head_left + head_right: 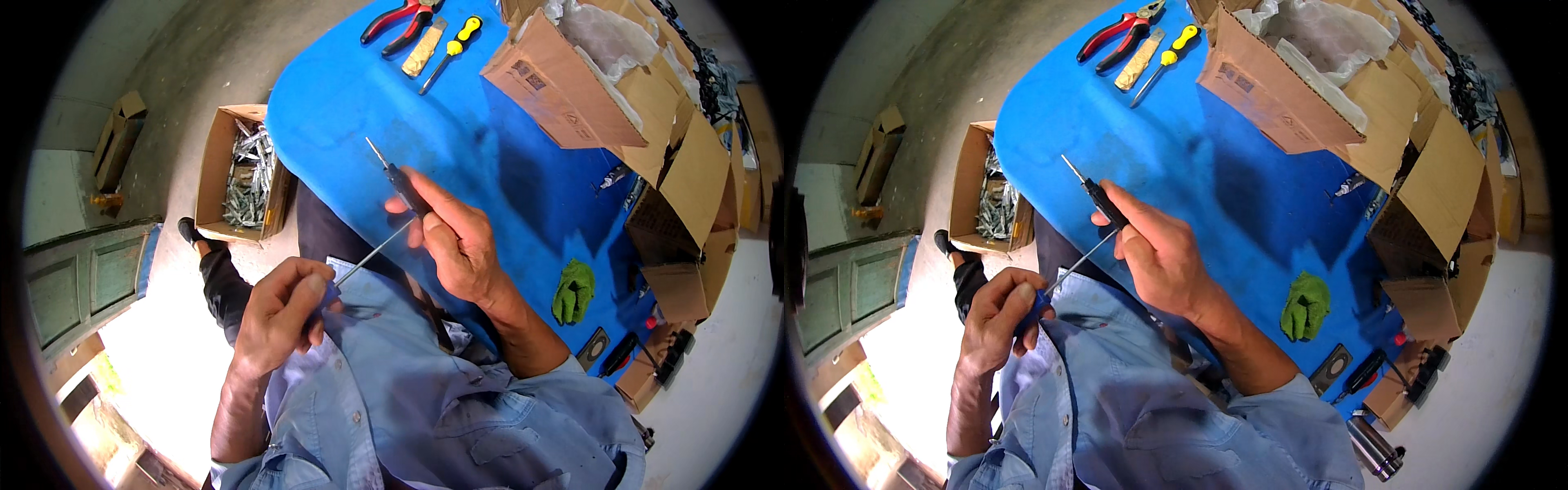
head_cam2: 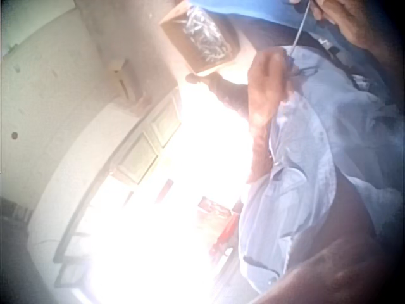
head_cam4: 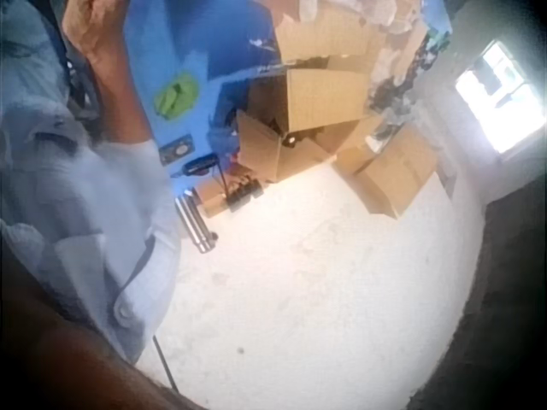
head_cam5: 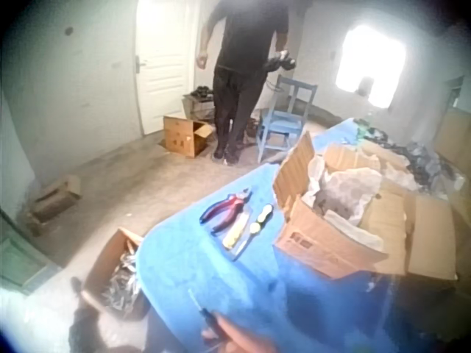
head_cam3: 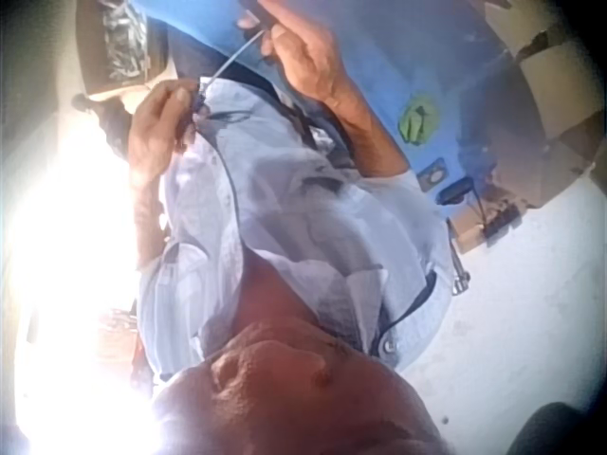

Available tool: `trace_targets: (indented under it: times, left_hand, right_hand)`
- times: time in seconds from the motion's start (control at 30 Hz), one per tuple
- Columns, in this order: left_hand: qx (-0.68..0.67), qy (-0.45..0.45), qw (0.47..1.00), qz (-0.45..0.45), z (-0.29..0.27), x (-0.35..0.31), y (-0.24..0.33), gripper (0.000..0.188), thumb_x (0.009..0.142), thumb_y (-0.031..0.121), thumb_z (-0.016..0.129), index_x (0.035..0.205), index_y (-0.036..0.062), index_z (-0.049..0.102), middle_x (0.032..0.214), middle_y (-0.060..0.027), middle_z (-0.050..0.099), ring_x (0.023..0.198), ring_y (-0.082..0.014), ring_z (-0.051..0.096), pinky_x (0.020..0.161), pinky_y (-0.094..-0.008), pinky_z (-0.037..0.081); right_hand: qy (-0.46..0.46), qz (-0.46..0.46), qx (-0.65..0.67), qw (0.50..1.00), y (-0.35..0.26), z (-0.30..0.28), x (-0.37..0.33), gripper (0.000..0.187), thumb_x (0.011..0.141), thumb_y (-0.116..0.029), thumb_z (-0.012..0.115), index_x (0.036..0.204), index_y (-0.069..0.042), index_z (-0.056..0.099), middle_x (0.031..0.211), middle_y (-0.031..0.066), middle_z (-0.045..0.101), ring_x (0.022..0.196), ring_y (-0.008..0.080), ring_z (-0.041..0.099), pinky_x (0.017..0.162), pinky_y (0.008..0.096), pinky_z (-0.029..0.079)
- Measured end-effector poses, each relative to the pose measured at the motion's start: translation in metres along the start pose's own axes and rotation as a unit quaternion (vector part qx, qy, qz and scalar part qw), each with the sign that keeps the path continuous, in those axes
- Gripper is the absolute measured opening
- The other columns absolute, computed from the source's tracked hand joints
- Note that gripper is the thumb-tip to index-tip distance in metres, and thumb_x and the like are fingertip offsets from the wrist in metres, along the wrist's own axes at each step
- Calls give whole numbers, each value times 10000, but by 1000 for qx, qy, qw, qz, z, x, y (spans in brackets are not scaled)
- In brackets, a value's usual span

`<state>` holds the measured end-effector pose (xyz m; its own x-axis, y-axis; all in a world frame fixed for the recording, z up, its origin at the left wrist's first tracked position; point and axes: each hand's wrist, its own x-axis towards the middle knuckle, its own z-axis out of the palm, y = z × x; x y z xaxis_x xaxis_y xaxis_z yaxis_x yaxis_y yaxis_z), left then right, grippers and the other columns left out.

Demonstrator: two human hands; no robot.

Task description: The person uses a screwdriver to pick up metal screws from a cardboard box and inserts them into a black plastic component held in their other hand. They repeat this process multiple times, retrieving screws from the box and placing them into the component on a blue workbench.

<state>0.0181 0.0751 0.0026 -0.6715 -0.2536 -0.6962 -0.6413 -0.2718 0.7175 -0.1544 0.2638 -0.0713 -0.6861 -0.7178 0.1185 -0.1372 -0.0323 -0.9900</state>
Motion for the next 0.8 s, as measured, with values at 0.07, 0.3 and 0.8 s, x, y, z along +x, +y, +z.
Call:
trace_targets:
  times: [0.07,0.3,0.8]
  left_hand:
    - [36,25,999,27,0,-2,0,287,961,134,687,1178,-41,616,920,-79,692,732,-79,630,586,-213,486]
    - [123,65,979,148,4,-9,-9,370,827,17,761,1161,-44,615,1019,-80,656,922,-125,646,846,-267,534]
    - [125,55,982,130,8,-14,-5,263,1029,112,591,1233,-51,629,887,-108,717,650,-121,649,580,-232,527]
  right_hand:
    - [1,-3,-3,1000,0,0,0,492,971,32,451,1454,89,525,1106,153,750,673,136,617,636,289,536]
    - [-3,-20,-14,1000,0,-2,1,487,974,33,445,1450,92,527,1102,162,748,670,136,621,632,293,536]
    - [1,-1,-8,1000,-2,-1,0,503,977,30,439,1472,81,509,1100,158,748,671,134,611,634,293,534]
